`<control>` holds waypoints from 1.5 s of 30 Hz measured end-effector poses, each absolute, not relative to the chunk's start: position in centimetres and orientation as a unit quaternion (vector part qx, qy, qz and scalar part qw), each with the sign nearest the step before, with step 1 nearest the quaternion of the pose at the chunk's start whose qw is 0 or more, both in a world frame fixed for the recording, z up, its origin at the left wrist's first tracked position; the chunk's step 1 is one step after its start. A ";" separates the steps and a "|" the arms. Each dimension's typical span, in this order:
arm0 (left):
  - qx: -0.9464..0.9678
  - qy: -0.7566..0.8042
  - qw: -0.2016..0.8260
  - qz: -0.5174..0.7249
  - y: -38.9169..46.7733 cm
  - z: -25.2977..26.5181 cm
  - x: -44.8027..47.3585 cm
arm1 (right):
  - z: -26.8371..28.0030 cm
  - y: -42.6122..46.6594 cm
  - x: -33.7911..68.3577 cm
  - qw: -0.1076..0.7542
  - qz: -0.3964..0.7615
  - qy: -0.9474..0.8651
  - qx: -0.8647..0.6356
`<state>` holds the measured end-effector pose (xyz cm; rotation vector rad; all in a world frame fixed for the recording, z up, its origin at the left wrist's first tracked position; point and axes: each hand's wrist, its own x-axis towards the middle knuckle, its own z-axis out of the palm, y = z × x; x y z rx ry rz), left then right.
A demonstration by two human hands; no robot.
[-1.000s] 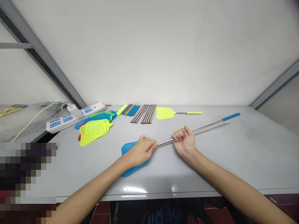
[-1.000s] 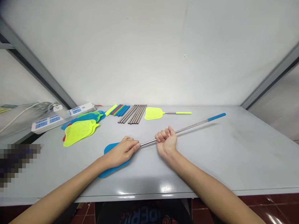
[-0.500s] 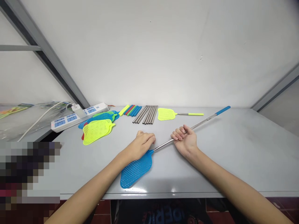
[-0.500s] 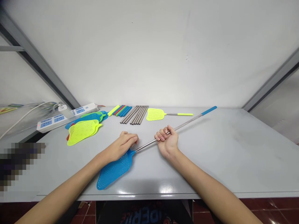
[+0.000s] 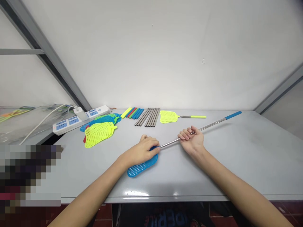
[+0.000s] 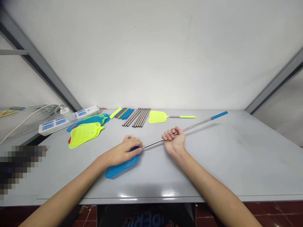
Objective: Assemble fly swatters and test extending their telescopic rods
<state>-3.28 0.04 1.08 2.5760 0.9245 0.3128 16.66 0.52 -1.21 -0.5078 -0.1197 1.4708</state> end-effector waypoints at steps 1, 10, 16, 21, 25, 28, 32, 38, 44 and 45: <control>0.919 0.323 0.197 0.110 0.0 1.1 -3.2 | -1.2 0.5 16.7 0.712 0.661 -0.051 -0.232; 0.898 0.357 0.240 0.096 -0.8 -0.3 -2.3 | -1.3 0.4 16.5 0.713 0.656 -0.074 -0.237; 0.888 0.376 0.242 0.108 -1.2 -0.7 -2.1 | -2.0 0.3 16.3 0.720 0.650 -0.091 -0.224; 0.874 0.384 0.287 0.078 -0.9 0.1 -2.2 | -2.1 0.4 16.3 0.714 0.659 -0.096 -0.216; 0.868 0.383 0.311 0.062 -0.6 0.6 -2.2 | -2.0 0.5 16.3 0.711 0.665 -0.087 -0.212; 0.868 0.388 0.304 0.068 -0.6 0.6 -2.1 | -2.0 0.6 16.2 0.708 0.668 -0.076 -0.213; 0.866 0.393 0.296 0.089 -0.7 0.5 -2.0 | -1.9 0.8 16.3 0.702 0.675 -0.064 -0.217; 0.874 0.400 0.247 0.121 -0.9 0.0 -1.9 | -1.6 1.4 16.9 0.674 0.704 -0.079 -0.208; 0.880 0.397 0.214 0.150 -0.9 -0.5 -1.9 | -1.3 1.9 17.8 0.641 0.731 -0.110 -0.208; 0.880 0.396 0.211 0.157 -0.9 -0.5 -1.9 | -1.3 2.0 18.0 0.640 0.730 -0.103 -0.216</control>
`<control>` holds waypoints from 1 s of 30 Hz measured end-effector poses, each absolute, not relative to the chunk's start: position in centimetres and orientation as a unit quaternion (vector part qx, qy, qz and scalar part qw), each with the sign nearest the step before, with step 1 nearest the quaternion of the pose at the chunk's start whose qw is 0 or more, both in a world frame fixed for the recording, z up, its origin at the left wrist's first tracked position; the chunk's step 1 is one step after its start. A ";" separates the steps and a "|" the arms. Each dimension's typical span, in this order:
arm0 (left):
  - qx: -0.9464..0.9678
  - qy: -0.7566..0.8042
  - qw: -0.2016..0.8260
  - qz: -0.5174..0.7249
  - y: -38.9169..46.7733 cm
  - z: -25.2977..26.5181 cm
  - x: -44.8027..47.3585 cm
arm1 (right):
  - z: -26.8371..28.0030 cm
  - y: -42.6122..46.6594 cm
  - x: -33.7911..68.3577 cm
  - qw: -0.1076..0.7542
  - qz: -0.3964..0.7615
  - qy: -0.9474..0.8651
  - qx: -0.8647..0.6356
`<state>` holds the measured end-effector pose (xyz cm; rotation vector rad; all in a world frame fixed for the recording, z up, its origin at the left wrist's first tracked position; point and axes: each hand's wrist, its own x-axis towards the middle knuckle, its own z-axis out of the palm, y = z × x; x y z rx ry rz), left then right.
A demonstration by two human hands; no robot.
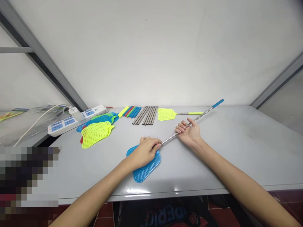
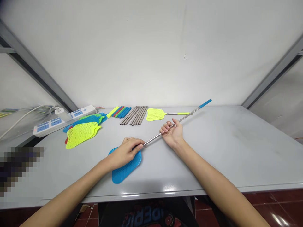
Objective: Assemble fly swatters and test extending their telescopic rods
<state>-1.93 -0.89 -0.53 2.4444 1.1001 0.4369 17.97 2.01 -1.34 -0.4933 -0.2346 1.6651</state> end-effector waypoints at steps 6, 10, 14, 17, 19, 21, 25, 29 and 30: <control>0.884 0.395 0.192 0.156 -0.9 -0.3 -1.9 | -1.4 3.5 19.6 0.675 0.696 -0.041 -0.241; 0.884 0.404 0.182 0.149 -0.9 -0.2 -2.1 | -1.0 4.1 21.7 0.722 0.650 -0.051 -0.232; 0.884 0.412 0.182 0.124 -0.8 -0.5 -2.2 | -1.0 4.2 22.6 0.725 0.644 -0.050 -0.238; 0.892 0.398 0.186 0.106 -0.7 -0.6 -2.4 | -1.4 4.1 22.2 0.721 0.648 -0.036 -0.241; 0.896 0.397 0.164 0.112 -0.5 -0.5 -2.6 | -1.6 3.9 21.8 0.727 0.644 -0.027 -0.238; 0.899 0.402 0.131 0.117 -0.4 -0.4 -2.8 | -1.8 3.7 21.4 0.735 0.638 -0.023 -0.230; 0.907 0.396 0.094 0.107 -0.4 -0.4 -3.0 | -1.8 3.3 20.9 0.745 0.633 -0.004 -0.212; 0.908 0.394 0.098 0.105 -0.5 -0.6 -2.9 | -1.5 3.0 20.8 0.761 0.623 -0.008 -0.180; 0.907 0.396 0.102 0.105 -0.5 -0.7 -2.9 | -1.5 2.9 20.7 0.763 0.622 -0.013 -0.173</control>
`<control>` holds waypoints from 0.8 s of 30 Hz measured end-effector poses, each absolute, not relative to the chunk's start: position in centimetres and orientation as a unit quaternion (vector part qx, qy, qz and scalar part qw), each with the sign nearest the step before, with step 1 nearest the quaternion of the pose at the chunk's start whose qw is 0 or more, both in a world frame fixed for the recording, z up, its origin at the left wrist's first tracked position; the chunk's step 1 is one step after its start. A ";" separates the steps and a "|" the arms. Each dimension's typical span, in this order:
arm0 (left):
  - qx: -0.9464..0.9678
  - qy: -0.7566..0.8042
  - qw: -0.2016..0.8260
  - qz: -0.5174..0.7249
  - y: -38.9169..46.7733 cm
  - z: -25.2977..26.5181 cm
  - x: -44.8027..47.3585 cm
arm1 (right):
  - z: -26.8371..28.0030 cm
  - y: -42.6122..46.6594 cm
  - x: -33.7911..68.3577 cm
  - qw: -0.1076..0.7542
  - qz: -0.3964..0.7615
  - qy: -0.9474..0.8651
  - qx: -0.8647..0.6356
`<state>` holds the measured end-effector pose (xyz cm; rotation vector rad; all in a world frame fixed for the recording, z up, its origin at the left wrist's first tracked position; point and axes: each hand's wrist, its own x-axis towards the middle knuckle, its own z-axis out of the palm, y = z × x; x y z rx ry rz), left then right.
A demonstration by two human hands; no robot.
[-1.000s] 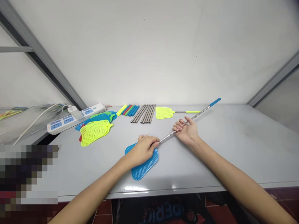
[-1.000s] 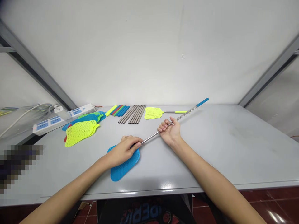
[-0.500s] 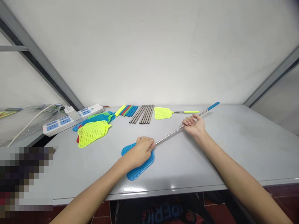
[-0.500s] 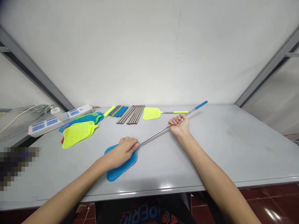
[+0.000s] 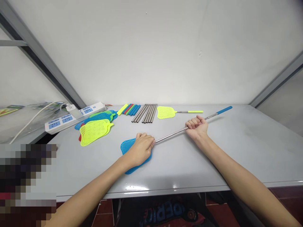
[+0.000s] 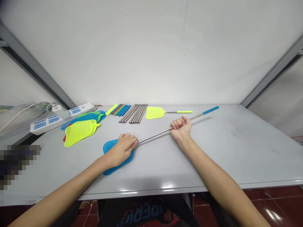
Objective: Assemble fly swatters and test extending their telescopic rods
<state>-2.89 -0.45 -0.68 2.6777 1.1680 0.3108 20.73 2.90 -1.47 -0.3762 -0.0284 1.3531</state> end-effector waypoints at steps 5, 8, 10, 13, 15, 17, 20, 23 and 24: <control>0.899 0.405 0.129 0.106 -0.3 -0.7 -3.1 | -1.5 2.7 20.4 0.759 0.631 -0.020 -0.159; 0.892 0.417 0.137 0.106 -0.3 -0.7 -3.3 | -1.6 2.7 20.2 0.759 0.633 -0.019 -0.155; 0.888 0.424 0.144 0.105 -0.3 -0.6 -3.3 | -1.6 2.7 20.1 0.759 0.633 -0.017 -0.154; 0.882 0.433 0.159 0.099 -0.3 -0.4 -3.3 | -1.7 2.7 20.1 0.758 0.634 -0.018 -0.153; 0.878 0.437 0.172 0.093 -0.3 -0.3 -3.2 | -1.7 2.7 20.1 0.757 0.635 -0.026 -0.151; 0.876 0.439 0.178 0.090 -0.3 -0.3 -3.1 | -1.8 2.7 20.1 0.756 0.635 -0.037 -0.153; 0.875 0.445 0.167 0.093 -0.4 -0.5 -3.0 | -1.9 2.6 20.1 0.756 0.633 -0.052 -0.157; 0.876 0.447 0.156 0.095 -0.4 -0.7 -3.0 | -2.0 2.6 20.0 0.755 0.634 -0.054 -0.157; 0.875 0.448 0.158 0.093 -0.4 -0.7 -3.0 | -2.0 2.6 20.0 0.755 0.635 -0.054 -0.155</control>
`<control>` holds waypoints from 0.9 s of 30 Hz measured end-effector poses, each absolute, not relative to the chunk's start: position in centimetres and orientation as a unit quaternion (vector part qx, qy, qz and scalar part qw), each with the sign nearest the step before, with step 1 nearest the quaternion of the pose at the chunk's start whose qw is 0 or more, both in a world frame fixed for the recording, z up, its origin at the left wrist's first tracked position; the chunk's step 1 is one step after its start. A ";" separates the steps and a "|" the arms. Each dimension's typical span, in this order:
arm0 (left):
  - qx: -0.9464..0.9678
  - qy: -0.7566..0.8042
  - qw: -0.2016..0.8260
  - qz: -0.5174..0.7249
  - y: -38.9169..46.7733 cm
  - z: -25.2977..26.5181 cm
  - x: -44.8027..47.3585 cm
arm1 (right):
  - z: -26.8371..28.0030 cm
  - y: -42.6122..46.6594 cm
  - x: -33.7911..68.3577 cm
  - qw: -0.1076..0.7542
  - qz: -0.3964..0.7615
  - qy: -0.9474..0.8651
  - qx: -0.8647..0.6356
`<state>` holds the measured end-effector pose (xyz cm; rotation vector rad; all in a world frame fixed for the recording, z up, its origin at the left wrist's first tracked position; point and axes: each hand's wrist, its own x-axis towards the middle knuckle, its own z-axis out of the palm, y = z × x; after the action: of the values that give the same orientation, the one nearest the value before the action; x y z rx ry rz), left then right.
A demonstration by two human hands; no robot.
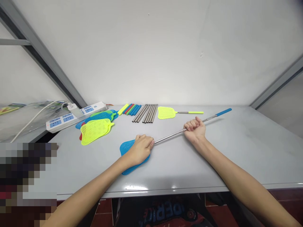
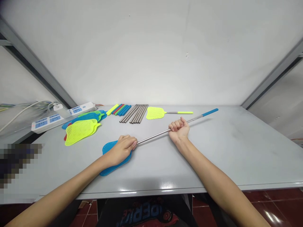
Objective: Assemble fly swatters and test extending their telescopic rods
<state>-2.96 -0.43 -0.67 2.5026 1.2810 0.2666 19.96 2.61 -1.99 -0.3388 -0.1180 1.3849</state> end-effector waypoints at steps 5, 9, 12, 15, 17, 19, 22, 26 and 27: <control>0.868 0.452 0.188 0.081 -0.3 -0.4 -3.0 | -2.0 2.6 19.8 0.754 0.635 -0.071 -0.150; 0.867 0.451 0.198 0.073 -0.3 -0.3 -3.1 | -2.0 2.5 19.8 0.753 0.639 -0.076 -0.140; 0.865 0.457 0.196 0.072 -0.3 -0.1 -3.1 | -1.9 2.4 19.8 0.750 0.644 -0.076 -0.130; 0.862 0.458 0.204 0.070 -0.4 0.0 -3.1 | -1.7 2.3 19.8 0.747 0.648 -0.090 -0.120; 0.861 0.457 0.210 0.070 -0.4 0.1 -3.0 | -1.6 2.3 19.8 0.745 0.650 -0.096 -0.115; 0.859 0.460 0.215 0.071 -0.4 0.1 -3.0 | -1.6 2.3 19.7 0.744 0.652 -0.097 -0.113; 0.854 0.466 0.219 0.072 -0.4 0.1 -3.0 | -1.8 2.4 19.7 0.741 0.655 -0.097 -0.111; 0.851 0.466 0.234 0.069 -0.3 0.1 -3.2 | -2.1 2.4 19.6 0.734 0.665 -0.097 -0.099; 0.850 0.465 0.237 0.069 -0.3 0.2 -3.2 | -2.2 2.4 19.6 0.731 0.667 -0.100 -0.097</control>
<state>-3.23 -0.29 0.17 2.3295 1.2758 0.1901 19.59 2.36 -2.18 -0.2144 -0.2202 1.4689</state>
